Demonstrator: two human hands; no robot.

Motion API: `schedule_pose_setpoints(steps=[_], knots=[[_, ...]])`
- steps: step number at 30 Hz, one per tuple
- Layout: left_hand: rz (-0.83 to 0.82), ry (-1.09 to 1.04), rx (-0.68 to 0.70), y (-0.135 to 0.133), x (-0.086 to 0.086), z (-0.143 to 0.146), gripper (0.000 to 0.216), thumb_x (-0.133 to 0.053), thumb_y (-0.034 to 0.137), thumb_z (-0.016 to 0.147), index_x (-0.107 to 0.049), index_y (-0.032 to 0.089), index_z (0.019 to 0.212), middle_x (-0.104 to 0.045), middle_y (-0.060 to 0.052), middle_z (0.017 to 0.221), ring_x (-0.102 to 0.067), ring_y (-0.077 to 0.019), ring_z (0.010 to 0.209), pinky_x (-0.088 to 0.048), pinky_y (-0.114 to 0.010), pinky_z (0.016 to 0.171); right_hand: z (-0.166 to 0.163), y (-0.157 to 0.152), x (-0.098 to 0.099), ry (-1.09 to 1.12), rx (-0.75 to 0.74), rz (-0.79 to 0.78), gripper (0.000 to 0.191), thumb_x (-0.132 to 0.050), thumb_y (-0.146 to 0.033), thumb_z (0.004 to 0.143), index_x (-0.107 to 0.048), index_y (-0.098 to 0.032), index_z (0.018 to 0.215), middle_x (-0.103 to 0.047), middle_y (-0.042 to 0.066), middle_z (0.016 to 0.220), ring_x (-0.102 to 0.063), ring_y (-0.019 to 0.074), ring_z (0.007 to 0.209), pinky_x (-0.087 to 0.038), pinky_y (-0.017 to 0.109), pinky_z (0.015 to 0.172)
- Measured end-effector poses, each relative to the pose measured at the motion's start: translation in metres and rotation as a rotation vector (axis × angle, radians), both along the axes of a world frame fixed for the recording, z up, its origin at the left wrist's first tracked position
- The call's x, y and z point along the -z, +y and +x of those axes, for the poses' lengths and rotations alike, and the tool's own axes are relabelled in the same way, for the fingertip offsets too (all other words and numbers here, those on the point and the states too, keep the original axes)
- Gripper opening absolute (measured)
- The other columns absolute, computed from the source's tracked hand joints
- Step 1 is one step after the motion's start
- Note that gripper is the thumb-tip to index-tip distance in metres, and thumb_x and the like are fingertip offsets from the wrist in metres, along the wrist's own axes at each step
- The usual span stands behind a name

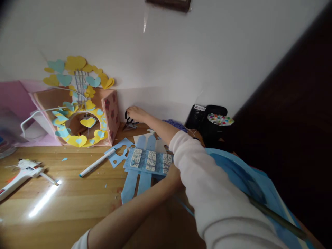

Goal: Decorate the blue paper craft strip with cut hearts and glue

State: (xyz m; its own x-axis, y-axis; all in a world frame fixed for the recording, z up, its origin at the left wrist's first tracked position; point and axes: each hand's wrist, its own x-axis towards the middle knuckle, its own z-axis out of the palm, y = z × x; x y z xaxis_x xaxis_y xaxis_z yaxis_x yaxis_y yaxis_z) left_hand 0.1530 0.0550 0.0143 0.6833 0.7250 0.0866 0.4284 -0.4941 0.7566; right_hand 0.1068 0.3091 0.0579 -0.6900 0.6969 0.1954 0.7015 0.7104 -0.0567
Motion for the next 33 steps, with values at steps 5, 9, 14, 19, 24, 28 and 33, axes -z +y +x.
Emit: schedule_pose_setpoints(steps=[5, 9, 14, 19, 24, 28, 33], knots=[[-0.017, 0.054, -0.067, 0.009, -0.007, 0.001, 0.017, -0.055, 0.019, 0.084, -0.067, 0.011, 0.092, -0.069, -0.013, 0.092, -0.065, -0.0251, 0.089, -0.050, -0.038, 0.080, 0.037, -0.033, -0.043, 0.225, 0.256, 0.020, 0.017, -0.064, -0.016, 0.081, -0.058, -0.010, 0.095, -0.062, 0.011, 0.098, -0.056, 0.0251, 0.100, -0.042, 0.044, 0.091], [-0.037, 0.019, -0.034, 0.015, -0.004, 0.002, 0.019, -0.054, 0.018, 0.080, -0.069, 0.013, 0.090, -0.070, -0.008, 0.082, -0.065, -0.0182, 0.077, -0.049, -0.028, 0.072, 0.095, -0.106, -0.071, 0.485, 0.459, -0.056, 0.009, -0.046, -0.017, 0.089, -0.051, -0.011, 0.094, -0.057, 0.005, 0.076, -0.057, 0.0180, 0.072, -0.047, 0.031, 0.068], [-0.050, -0.008, 0.046, 0.023, 0.002, 0.007, 0.017, -0.053, 0.017, 0.078, -0.069, 0.012, 0.081, -0.068, -0.006, 0.073, -0.062, -0.0159, 0.069, -0.046, -0.026, 0.067, 0.178, -0.271, -0.052, 1.241, 0.262, -0.639, 0.031, -0.050, -0.048, 0.090, -0.051, -0.019, 0.080, -0.041, -0.006, 0.056, -0.044, 0.0078, 0.048, -0.039, 0.019, 0.050], [-0.106, -0.027, 0.118, 0.036, 0.002, 0.007, 0.013, -0.056, 0.016, 0.074, -0.069, 0.012, 0.074, -0.068, -0.004, 0.067, -0.063, -0.0153, 0.067, -0.045, -0.024, 0.062, 0.197, -0.401, 0.009, 1.513, 0.319, -1.018, 0.072, -0.034, -0.089, 0.065, -0.055, -0.021, 0.077, -0.037, -0.007, 0.051, -0.038, 0.0081, 0.037, -0.047, 0.026, 0.048], [-0.162, -0.058, 0.139, 0.046, -0.007, 0.006, 0.011, -0.058, 0.016, 0.073, -0.069, 0.013, 0.073, -0.069, -0.003, 0.068, -0.064, -0.0139, 0.066, -0.045, -0.022, 0.062, 0.186, -0.428, 0.047, 1.480, 0.529, -1.240, 0.079, -0.034, -0.093, 0.057, -0.059, -0.023, 0.085, -0.045, -0.004, 0.058, -0.046, 0.0103, 0.044, -0.055, 0.036, 0.063], [-0.179, -0.082, 0.161, 0.043, -0.013, 0.008, 0.010, -0.059, 0.016, 0.075, -0.069, 0.014, 0.073, -0.069, -0.002, 0.068, -0.063, -0.0120, 0.064, -0.045, -0.021, 0.060, 0.184, -0.410, 0.059, 1.453, 0.558, -1.298, 0.082, -0.027, -0.092, 0.064, -0.061, -0.020, 0.085, -0.046, -0.002, 0.057, -0.049, 0.0106, 0.044, -0.055, 0.034, 0.062], [-0.182, -0.083, 0.170, 0.040, -0.013, 0.009, 0.012, -0.060, 0.017, 0.074, -0.071, 0.014, 0.076, -0.069, -0.001, 0.066, -0.061, -0.0111, 0.062, -0.044, -0.020, 0.058, 0.181, -0.386, 0.070, 1.463, 0.638, -1.176, 0.086, -0.026, -0.093, 0.063, -0.061, -0.016, 0.083, -0.048, -0.002, 0.052, -0.049, 0.0129, 0.040, -0.056, 0.039, 0.056]])
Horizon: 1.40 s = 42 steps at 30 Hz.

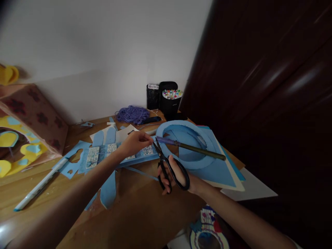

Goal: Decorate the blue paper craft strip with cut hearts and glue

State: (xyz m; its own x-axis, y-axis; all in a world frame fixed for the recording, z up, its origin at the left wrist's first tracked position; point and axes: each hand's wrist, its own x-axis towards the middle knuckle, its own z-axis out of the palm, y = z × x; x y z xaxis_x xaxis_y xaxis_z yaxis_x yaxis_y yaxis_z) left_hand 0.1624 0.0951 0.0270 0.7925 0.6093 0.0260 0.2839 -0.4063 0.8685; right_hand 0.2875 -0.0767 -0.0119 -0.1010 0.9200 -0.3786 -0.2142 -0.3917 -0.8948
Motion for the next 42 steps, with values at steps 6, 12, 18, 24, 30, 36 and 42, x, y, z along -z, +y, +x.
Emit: schedule_pose_setpoints(steps=[6, 12, 18, 24, 30, 36, 42], knots=[[0.006, 0.003, 0.008, 0.005, 0.008, 0.001, 0.015, -0.059, 0.019, 0.072, -0.072, 0.013, 0.077, -0.068, -0.002, 0.066, -0.061, -0.0120, 0.063, -0.043, -0.021, 0.058, -0.003, 0.014, 0.000, -0.066, 0.035, 0.018, 0.080, -0.033, -0.093, 0.061, -0.060, -0.018, 0.074, -0.045, -0.002, 0.047, -0.049, 0.0137, 0.036, -0.053, 0.033, 0.045], [0.010, 0.026, 0.006, 0.005, 0.008, 0.003, 0.014, -0.058, 0.018, 0.072, -0.071, 0.013, 0.073, -0.068, -0.002, 0.065, -0.061, -0.0119, 0.063, -0.044, -0.021, 0.059, -0.002, 0.021, 0.005, -0.153, 0.059, 0.022, 0.076, -0.032, -0.094, 0.058, -0.050, -0.021, 0.066, -0.039, -0.005, 0.041, -0.044, 0.0121, 0.030, -0.047, 0.026, 0.033], [0.041, 0.026, 0.009, 0.008, 0.003, 0.001, 0.016, -0.058, 0.020, 0.075, -0.073, 0.014, 0.075, -0.066, 0.000, 0.062, -0.056, -0.0106, 0.058, -0.040, -0.021, 0.056, 0.001, 0.023, 0.010, -0.189, 0.059, 0.028, 0.073, -0.037, -0.093, 0.057, -0.046, -0.021, 0.064, -0.038, -0.006, 0.038, -0.040, 0.0104, 0.025, -0.040, 0.021, 0.024], [0.063, 0.023, 0.016, 0.011, -0.002, -0.004, 0.017, -0.057, 0.023, 0.075, -0.072, 0.013, 0.076, -0.063, 0.001, 0.059, -0.052, -0.0099, 0.055, -0.038, -0.021, 0.054, -0.001, 0.020, 0.005, -0.132, 0.026, 0.075, 0.074, -0.034, -0.093, 0.058, -0.047, -0.021, 0.067, -0.042, -0.005, 0.041, -0.042, 0.0104, 0.029, -0.047, 0.023, 0.032], [0.085, 0.019, 0.033, 0.011, -0.001, -0.005, 0.018, -0.058, 0.026, 0.075, -0.071, 0.012, 0.074, -0.057, 0.002, 0.055, -0.048, -0.0093, 0.053, -0.032, -0.021, 0.050, -0.007, 0.024, -0.008, -0.047, -0.010, 0.044, 0.084, -0.025, -0.099, 0.047, -0.047, -0.021, 0.065, -0.043, -0.004, 0.040, -0.047, 0.0127, 0.031, -0.053, 0.030, 0.039], [0.085, 0.028, 0.036, 0.011, -0.003, -0.004, 0.019, -0.056, 0.023, 0.076, -0.072, 0.012, 0.077, -0.062, 0.000, 0.061, -0.050, -0.0096, 0.055, -0.034, -0.021, 0.051, -0.005, 0.026, 0.001, -0.094, 0.042, 0.043, 0.078, -0.034, -0.096, 0.051, -0.045, -0.020, 0.063, -0.038, -0.007, 0.035, -0.039, 0.0089, 0.024, -0.039, 0.019, 0.025], [0.092, 0.043, 0.055, 0.011, -0.004, -0.004, 0.020, -0.055, 0.023, 0.075, -0.071, 0.012, 0.076, -0.060, 0.001, 0.059, -0.046, -0.0086, 0.052, -0.033, -0.021, 0.050, -0.006, 0.025, 0.004, -0.096, 0.038, 0.076, 0.081, -0.030, -0.098, 0.047, -0.045, -0.021, 0.064, -0.041, -0.006, 0.036, -0.043, 0.0108, 0.026, -0.046, 0.023, 0.030]])
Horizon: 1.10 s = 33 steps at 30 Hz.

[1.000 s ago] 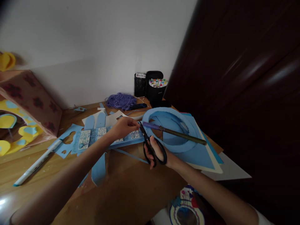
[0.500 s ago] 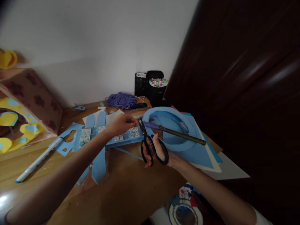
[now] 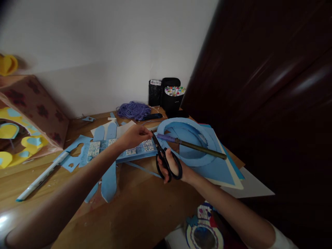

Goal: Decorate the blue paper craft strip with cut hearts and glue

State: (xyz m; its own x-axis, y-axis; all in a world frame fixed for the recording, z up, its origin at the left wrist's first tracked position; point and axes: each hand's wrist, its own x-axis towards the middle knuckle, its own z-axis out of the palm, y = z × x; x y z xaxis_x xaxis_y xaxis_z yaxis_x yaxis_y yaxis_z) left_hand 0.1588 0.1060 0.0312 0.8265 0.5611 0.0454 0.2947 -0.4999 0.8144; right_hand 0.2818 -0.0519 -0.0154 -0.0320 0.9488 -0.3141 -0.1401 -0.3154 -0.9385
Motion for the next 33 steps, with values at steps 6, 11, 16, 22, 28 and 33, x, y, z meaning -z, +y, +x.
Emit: schedule_pose_setpoints(steps=[6, 11, 16, 22, 28, 33], knots=[[0.030, 0.021, 0.003, 0.000, 0.001, 0.000, 0.022, -0.055, 0.028, 0.075, -0.071, 0.012, 0.073, -0.055, 0.002, 0.055, -0.043, -0.0089, 0.052, -0.031, -0.022, 0.050, -0.002, 0.001, -0.017, 0.013, -0.058, -0.006, 0.086, -0.023, -0.099, 0.047, -0.049, -0.019, 0.066, -0.045, -0.004, 0.040, -0.050, 0.0129, 0.033, -0.055, 0.031, 0.043], [0.044, 0.036, -0.001, -0.001, -0.001, 0.000, 0.021, -0.054, 0.025, 0.074, -0.071, 0.011, 0.072, -0.055, 0.002, 0.054, -0.042, -0.0088, 0.051, -0.032, -0.022, 0.051, -0.002, 0.005, -0.008, -0.029, -0.035, -0.003, 0.082, -0.025, -0.100, 0.044, -0.042, -0.021, 0.062, -0.040, -0.006, 0.037, -0.042, 0.0105, 0.027, -0.048, 0.025, 0.031], [0.047, 0.037, -0.013, 0.000, -0.002, -0.002, 0.023, -0.053, 0.024, 0.074, -0.071, 0.011, 0.075, -0.057, 0.001, 0.056, -0.044, -0.0092, 0.052, -0.032, -0.022, 0.051, 0.002, 0.002, 0.000, -0.079, -0.001, -0.003, 0.078, -0.028, -0.096, 0.053, -0.042, -0.021, 0.064, -0.037, -0.008, 0.036, -0.039, 0.0085, 0.024, -0.040, 0.019, 0.025], [0.048, 0.035, -0.005, 0.004, -0.001, -0.004, 0.025, -0.053, 0.029, 0.074, -0.071, 0.012, 0.075, -0.056, 0.001, 0.056, -0.044, -0.0097, 0.053, -0.033, -0.022, 0.051, 0.001, -0.003, -0.006, -0.120, -0.017, -0.012, 0.079, -0.032, -0.096, 0.051, -0.043, -0.020, 0.064, -0.037, -0.008, 0.036, -0.037, 0.0068, 0.024, -0.037, 0.017, 0.023], [0.047, 0.034, 0.029, 0.004, -0.003, -0.004, 0.023, -0.052, 0.027, 0.073, -0.070, 0.012, 0.073, -0.055, 0.001, 0.057, -0.043, -0.0093, 0.052, -0.032, -0.022, 0.050, -0.001, -0.005, -0.012, -0.011, -0.065, 0.030, 0.090, -0.019, -0.099, 0.049, -0.051, -0.018, 0.073, -0.050, -0.003, 0.045, -0.052, 0.0123, 0.036, -0.057, 0.031, 0.046], [0.060, 0.047, 0.041, 0.004, -0.005, -0.005, 0.024, -0.054, 0.029, 0.073, -0.070, 0.011, 0.071, -0.049, 0.003, 0.051, -0.037, -0.0084, 0.048, -0.028, -0.023, 0.047, -0.001, 0.000, -0.012, -0.017, -0.073, 0.019, 0.084, -0.019, -0.098, 0.051, -0.046, -0.020, 0.067, -0.045, -0.005, 0.040, -0.047, 0.0111, 0.032, -0.053, 0.028, 0.040]])
